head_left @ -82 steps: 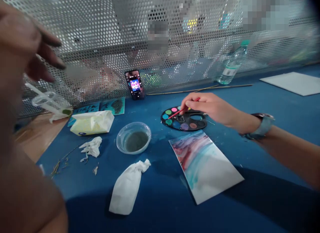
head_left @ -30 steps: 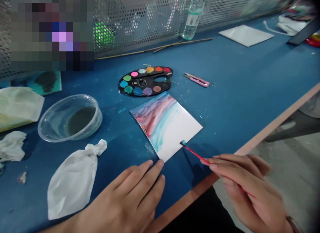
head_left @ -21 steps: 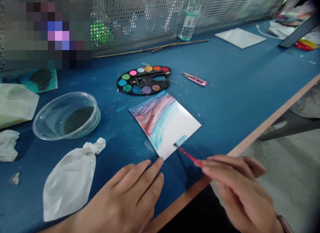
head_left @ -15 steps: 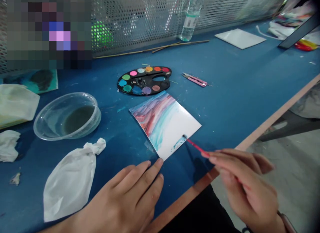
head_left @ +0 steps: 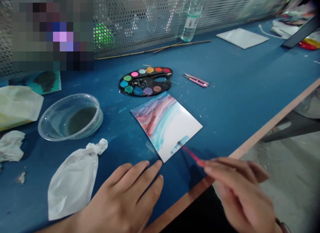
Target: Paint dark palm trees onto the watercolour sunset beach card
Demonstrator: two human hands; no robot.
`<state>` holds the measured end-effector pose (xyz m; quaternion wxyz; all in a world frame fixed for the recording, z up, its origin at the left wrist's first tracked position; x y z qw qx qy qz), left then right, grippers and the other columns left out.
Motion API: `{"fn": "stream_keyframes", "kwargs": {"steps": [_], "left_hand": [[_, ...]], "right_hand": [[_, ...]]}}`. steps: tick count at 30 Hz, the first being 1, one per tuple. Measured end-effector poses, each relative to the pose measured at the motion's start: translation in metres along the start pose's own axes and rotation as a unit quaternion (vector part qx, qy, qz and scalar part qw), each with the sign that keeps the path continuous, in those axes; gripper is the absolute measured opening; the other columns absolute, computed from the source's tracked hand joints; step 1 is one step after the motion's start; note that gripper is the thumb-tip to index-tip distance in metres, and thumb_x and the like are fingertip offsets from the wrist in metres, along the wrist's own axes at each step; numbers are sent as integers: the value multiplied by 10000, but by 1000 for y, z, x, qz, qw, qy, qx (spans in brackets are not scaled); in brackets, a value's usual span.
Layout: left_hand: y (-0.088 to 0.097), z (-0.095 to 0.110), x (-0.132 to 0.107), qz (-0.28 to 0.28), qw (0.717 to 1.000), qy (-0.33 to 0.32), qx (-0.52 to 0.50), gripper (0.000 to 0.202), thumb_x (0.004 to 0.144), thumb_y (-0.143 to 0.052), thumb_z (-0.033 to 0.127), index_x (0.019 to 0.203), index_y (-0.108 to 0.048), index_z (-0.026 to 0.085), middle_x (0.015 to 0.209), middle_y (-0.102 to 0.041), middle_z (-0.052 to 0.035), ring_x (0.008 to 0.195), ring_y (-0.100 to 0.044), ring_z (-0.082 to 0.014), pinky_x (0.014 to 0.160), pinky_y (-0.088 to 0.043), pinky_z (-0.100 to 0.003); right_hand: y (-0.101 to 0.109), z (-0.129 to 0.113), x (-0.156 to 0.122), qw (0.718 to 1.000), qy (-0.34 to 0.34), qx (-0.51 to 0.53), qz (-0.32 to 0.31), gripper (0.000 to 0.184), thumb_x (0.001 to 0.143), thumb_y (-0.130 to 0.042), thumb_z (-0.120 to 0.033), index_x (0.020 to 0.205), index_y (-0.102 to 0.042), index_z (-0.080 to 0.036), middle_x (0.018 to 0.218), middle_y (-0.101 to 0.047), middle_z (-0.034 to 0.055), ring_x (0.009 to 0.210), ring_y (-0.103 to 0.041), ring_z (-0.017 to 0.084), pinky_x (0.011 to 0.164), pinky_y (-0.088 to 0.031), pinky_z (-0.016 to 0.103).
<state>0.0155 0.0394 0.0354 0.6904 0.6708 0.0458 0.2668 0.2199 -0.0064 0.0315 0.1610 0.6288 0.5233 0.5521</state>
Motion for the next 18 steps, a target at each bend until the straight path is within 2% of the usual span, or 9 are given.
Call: {"fn": "stream_keyframes", "kwargs": {"steps": [2, 5, 7, 10, 13, 15, 17, 18], "left_hand": [[0, -1, 0, 6, 1000, 4, -6, 339, 1091, -425, 279, 1247, -714, 195, 1395, -703, -26, 1235, -604, -217, 1020, -397, -374], [1, -5, 1, 18, 1000, 21, -10, 314, 1081, -456, 269, 1249, -714, 210, 1391, -705, -14, 1228, -603, -213, 1015, -394, -375], [1, -6, 1, 26, 999, 26, -7, 320, 1086, -440, 264, 1227, -722, 214, 1351, -726, -8, 1193, -610, -210, 999, -396, -375], [4, -3, 0, 42, 999, 19, 8, 330, 1095, -421, 271, 1187, -733, 212, 1276, -756, -5, 1130, -619, -205, 970, -400, -370], [5, -1, -3, 48, 999, 19, 15, 317, 1093, -430, 257, 1187, -729, 211, 1258, -759, 0, 1107, -621, -194, 959, -401, -362], [4, 0, -4, 43, 999, 22, 18, 315, 1088, -428, 243, 1179, -729, 212, 1261, -753, 2, 1106, -623, -190, 963, -406, -356], [2, 1, -5, 35, 999, 18, 27, 311, 1082, -445, 278, 1214, -720, 215, 1284, -738, -17, 1120, -626, -195, 984, -422, -350], [1, 2, -5, 27, 999, 13, 34, 312, 1072, -470, 309, 1250, -708, 217, 1299, -728, -35, 1129, -628, -201, 995, -435, -348]], "right_hand": [[-4, -5, 0, 999, 33, 10, -28, 408, 876, -558, -43, 1211, -663, -251, 1062, -829, 4, 1024, -700, 229, 885, -429, 406], [-3, 0, 0, 1000, -11, -9, -1, 401, 878, -558, -24, 1209, -660, -227, 1051, -823, 25, 1016, -690, 226, 888, -425, 401], [-4, -2, -1, 999, -24, 19, 16, 377, 882, -534, -19, 1160, -679, -228, 1037, -822, 16, 1016, -686, 221, 908, -418, 407], [-5, -8, -5, 999, 11, 43, 23, 381, 875, -511, 5, 1128, -695, -211, 1037, -819, 13, 1022, -675, 200, 909, -415, 393], [-1, 1, -5, 1000, 8, 26, 12, 381, 872, -543, 17, 1168, -679, -180, 1052, -800, 39, 1047, -655, 200, 878, -423, 376], [6, 8, 3, 999, 32, 39, -2, 380, 889, -527, -7, 1172, -689, -202, 1066, -797, 29, 1049, -669, 206, 871, -421, 389], [20, 20, 22, 998, 44, 35, 32, 388, 918, -510, -43, 1186, -708, -243, 1079, -799, 16, 1002, -691, 211, 875, -412, 414], [33, 32, 37, 995, 16, 22, 93, 387, 936, -515, -60, 1204, -711, -260, 1075, -798, 20, 969, -693, 217, 887, -411, 430]]}}
Point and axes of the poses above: each hand's wrist, its own x-axis towards the middle knuckle, its own y-axis out of the back of the hand, z = x × y, the point moved 8 cm from there along x, towards the middle knuckle
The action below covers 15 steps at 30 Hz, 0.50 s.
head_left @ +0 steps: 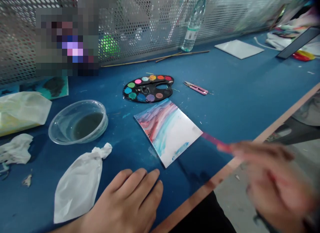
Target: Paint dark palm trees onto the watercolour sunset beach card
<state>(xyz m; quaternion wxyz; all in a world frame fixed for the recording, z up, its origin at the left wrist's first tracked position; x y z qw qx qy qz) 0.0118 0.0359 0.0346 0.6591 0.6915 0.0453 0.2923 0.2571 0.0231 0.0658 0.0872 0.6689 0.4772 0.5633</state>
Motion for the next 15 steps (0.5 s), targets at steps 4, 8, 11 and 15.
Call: {"fn": "stream_keyframes", "kwargs": {"steps": [4, 8, 11, 15], "left_hand": [[-7, 2, 1, -36, 999, -8, 19, 422, 1024, -559, 434, 1381, -642, 225, 1361, -685, -102, 1178, -627, -238, 1036, -485, -366], [-10, 1, 2, -50, 998, -7, 25, 445, 1014, -573, 481, 1382, -634, 240, 1377, -677, -100, 1203, -619, -246, 1047, -491, -369], [-11, -2, 0, -50, 998, -10, 30, 390, 1025, -573, 475, 1332, -662, 250, 1353, -692, -70, 1180, -613, -225, 1010, -474, -337], [-7, -5, 0, 5, 999, -16, 31, 298, 1104, -437, 354, 1162, -724, 302, 1249, -731, 70, 1092, -579, -151, 933, -418, -314]], "right_hand": [[-16, 35, 79, 999, -14, 13, 30, 260, 1030, -525, -220, 1040, -767, -314, 973, -801, 4, 932, -697, 217, 889, -449, 436], [-81, 59, 134, 992, 1, 33, -118, 278, 1063, -483, -361, 1031, -754, -312, 992, -800, -1, 961, -708, 237, 1003, -427, 495], [-115, 72, 143, 982, -15, 28, -187, 309, 1072, -436, -410, 1086, -734, -330, 1027, -789, 19, 1015, -696, 262, 1046, -398, 525], [-129, 79, 140, 977, -35, 36, -209, 324, 1078, -427, -413, 1084, -733, -309, 987, -779, 26, 958, -692, 247, 1010, -397, 508]]}}
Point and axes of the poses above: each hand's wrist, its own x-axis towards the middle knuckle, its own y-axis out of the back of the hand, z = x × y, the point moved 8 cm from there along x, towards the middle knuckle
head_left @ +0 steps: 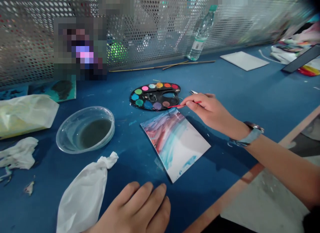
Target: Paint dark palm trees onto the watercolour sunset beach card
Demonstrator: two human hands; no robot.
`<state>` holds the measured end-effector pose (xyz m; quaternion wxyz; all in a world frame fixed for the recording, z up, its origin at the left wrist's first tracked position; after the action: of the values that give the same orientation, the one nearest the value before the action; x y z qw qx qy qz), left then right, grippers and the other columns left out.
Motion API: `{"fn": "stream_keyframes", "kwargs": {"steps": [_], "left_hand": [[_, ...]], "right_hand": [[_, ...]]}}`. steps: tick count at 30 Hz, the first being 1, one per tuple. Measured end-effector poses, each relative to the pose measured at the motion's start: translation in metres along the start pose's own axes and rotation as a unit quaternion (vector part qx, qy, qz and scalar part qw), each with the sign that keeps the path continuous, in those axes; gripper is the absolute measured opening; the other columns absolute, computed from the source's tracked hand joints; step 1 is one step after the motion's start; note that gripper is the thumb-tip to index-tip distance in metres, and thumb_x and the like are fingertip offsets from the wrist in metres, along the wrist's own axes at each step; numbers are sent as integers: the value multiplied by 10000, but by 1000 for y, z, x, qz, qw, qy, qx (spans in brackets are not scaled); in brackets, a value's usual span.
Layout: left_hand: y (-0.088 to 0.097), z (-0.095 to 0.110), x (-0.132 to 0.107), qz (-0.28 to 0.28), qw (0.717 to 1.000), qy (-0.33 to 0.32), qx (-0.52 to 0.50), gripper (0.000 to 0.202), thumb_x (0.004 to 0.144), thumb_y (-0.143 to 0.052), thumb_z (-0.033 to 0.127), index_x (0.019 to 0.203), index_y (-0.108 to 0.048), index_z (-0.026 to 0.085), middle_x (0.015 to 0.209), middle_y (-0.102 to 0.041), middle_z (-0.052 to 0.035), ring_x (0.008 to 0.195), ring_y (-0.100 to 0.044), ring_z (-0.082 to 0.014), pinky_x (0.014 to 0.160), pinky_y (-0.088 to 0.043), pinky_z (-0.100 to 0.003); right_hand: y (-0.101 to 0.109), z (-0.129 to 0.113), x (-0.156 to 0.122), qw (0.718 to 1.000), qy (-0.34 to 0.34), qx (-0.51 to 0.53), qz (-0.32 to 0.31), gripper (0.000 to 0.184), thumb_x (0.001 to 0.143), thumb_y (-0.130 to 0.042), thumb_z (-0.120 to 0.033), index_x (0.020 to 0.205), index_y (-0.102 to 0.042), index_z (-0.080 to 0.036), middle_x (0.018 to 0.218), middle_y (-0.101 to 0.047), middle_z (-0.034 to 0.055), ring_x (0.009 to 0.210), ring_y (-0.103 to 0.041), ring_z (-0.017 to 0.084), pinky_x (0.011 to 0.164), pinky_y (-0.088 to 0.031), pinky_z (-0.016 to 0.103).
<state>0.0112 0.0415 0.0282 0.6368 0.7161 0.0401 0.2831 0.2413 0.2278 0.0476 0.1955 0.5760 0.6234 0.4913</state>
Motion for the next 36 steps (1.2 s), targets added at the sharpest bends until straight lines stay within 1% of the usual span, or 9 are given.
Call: {"fn": "stream_keyframes", "kwargs": {"steps": [4, 7, 9, 12, 17, 21, 28, 31, 36], "left_hand": [[1, -5, 3, 26, 1000, 5, -12, 370, 1125, -361, 270, 1117, -728, 314, 1182, -748, 106, 1064, -566, -150, 907, -397, -341], [2, -6, 5, 30, 999, 4, -24, 380, 1125, -355, 243, 1109, -729, 306, 1167, -750, 98, 1053, -571, -153, 899, -396, -337], [4, -5, 7, 32, 999, 0, -27, 370, 1123, -366, 239, 1098, -730, 300, 1160, -749, 95, 1040, -572, -156, 886, -397, -333], [6, -3, 8, 31, 999, -4, -20, 356, 1117, -388, 221, 1061, -735, 279, 1131, -749, 83, 994, -579, -157, 855, -403, -324], [7, -2, 7, 36, 999, -19, -14, 279, 1099, -453, 259, 1090, -732, 254, 1146, -735, 49, 924, -583, -153, 779, -411, -309], [6, -2, 6, 40, 999, -32, -1, 224, 1074, -530, 333, 1138, -723, 238, 1199, -717, 20, 947, -589, -149, 790, -424, -296], [8, -3, 7, 37, 999, -25, -7, 240, 1083, -495, 288, 1124, -728, 243, 1177, -726, 37, 943, -599, -137, 786, -441, -288], [8, -2, 6, 33, 999, -25, -7, 233, 1076, -500, 279, 1098, -728, 237, 1162, -729, 27, 926, -603, -142, 769, -441, -301], [8, -3, 8, 27, 1000, -8, -10, 270, 1094, -457, 239, 1079, -726, 251, 1149, -743, 54, 923, -603, -142, 779, -436, -301]], "right_hand": [[2, 1, 1, 1000, -8, 18, -4, 315, 1082, -439, -401, 1065, -734, -289, 957, -779, 19, 892, -686, 216, 985, -393, 473], [16, -6, 8, 997, -31, 62, 21, 322, 1069, -473, -448, 1042, -733, -260, 925, -780, 29, 725, -634, 180, 803, -428, 398], [28, -24, 18, 991, -30, 118, 47, 317, 1059, -499, -468, 1053, -728, -248, 944, -781, 33, 696, -611, 167, 719, -417, 367], [28, -84, 39, 974, 62, 216, 26, 281, 1063, -513, -422, 1021, -722, -239, 1035, -788, 26, 912, -684, 184, 816, -444, 353], [-40, -200, 65, 937, 284, 113, -171, 269, 1076, -460, -259, 1042, -724, -228, 1073, -789, 11, 1102, -627, 215, 992, -278, 424], [-90, -230, 81, 917, 306, 31, -254, 332, 1046, -385, -178, 858, -659, -185, 906, -766, 31, 959, -589, 204, 888, -213, 412], [-90, -224, 85, 918, 260, 104, -282, 306, 1004, -422, -219, 792, -640, -190, 746, -696, -17, 858, -581, 166, 927, -203, 399], [-59, -205, 91, 942, 220, 181, -179, 303, 1041, -443, -312, 890, -680, -200, 843, -728, 0, 919, -620, 175, 975, -277, 393], [-8, -129, 80, 923, 80, 368, -80, 214, 1014, -531, -305, 886, -672, -207, 911, -756, 39, 898, -706, 177, 872, -500, 346]]}}
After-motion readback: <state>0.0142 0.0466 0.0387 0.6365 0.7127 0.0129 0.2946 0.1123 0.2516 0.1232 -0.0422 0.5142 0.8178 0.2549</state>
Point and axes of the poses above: each hand's wrist, its own x-axis towards the middle knuckle, its own y-axis out of the back of the hand, z = x × y, the point moved 8 cm from there along x, towards the middle knuckle
